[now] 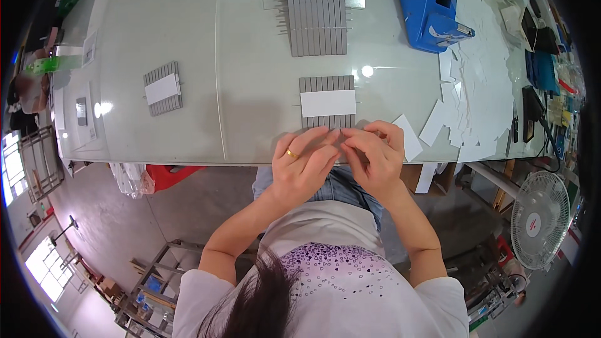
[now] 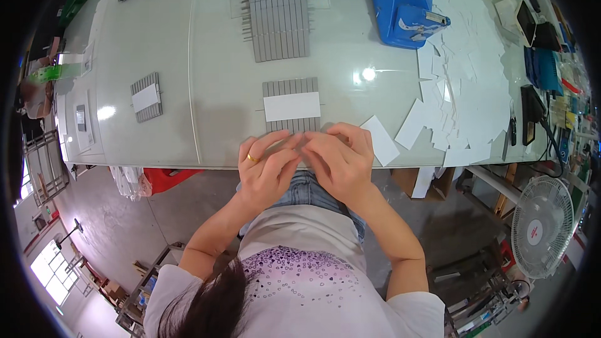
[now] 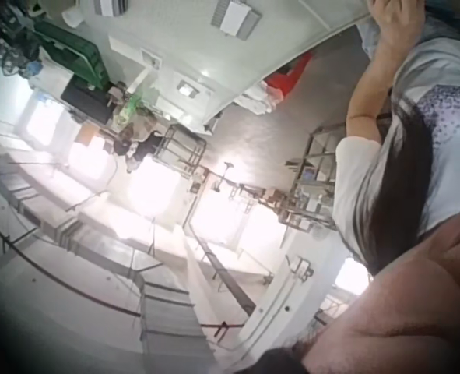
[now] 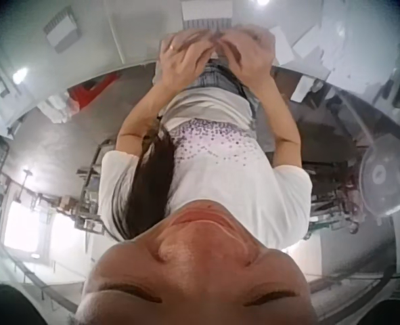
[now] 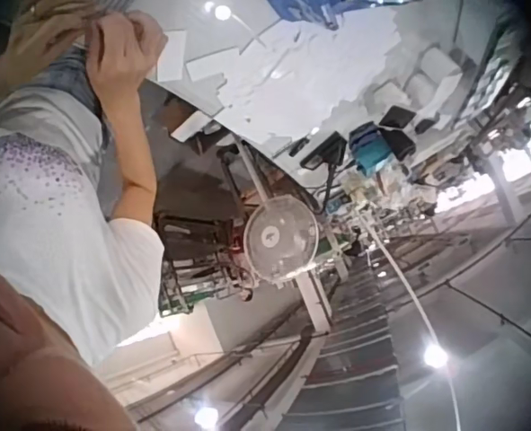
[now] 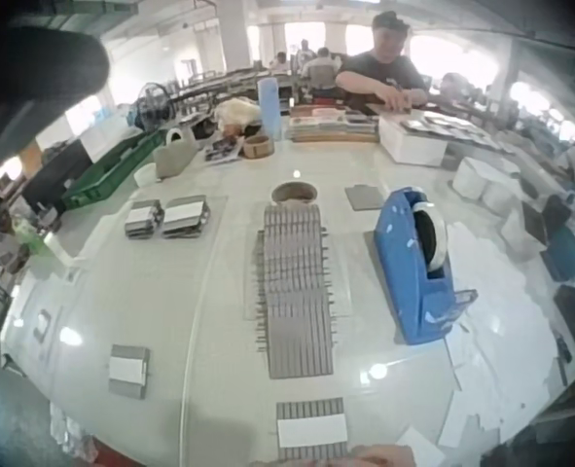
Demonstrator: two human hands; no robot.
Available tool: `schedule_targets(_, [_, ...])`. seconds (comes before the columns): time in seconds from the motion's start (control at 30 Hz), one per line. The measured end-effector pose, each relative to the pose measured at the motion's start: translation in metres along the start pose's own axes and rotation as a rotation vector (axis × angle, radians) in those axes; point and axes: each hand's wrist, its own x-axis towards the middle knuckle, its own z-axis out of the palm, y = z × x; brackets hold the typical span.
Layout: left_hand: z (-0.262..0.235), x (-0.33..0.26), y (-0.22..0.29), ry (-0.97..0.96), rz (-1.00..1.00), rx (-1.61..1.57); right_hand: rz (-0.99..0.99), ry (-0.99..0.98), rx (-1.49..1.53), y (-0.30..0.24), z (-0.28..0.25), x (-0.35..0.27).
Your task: Arranging small grey metal components onto white paper cards and securing them with clear tape.
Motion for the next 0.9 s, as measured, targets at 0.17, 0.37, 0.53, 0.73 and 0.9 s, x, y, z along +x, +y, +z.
schedule_targets(0.17, [0.004, 0.0, -0.001, 0.005, 0.018, 0.018, -0.02, 0.014, -0.037, 0.001, 0.002, 0.001])
schedule_targets(0.37, [0.006, -0.002, 0.0, 0.006, 0.007, 0.02, -0.031, -0.001, -0.019, 0.0, 0.001, 0.001])
schedule_targets(0.53, [0.004, -0.003, -0.001, 0.0, 0.005, 0.009, -0.031, -0.01, -0.025, -0.002, -0.001, 0.002])
schedule_targets(0.73, [-0.013, 0.001, -0.003, -0.001, -0.091, -0.101, 0.075, 0.001, 0.063, -0.004, -0.007, 0.006])
schedule_targets(0.9, [-0.025, 0.012, -0.009, 0.076, -0.409, -0.1, 0.186, -0.027, 0.088, -0.004, -0.006, 0.025])
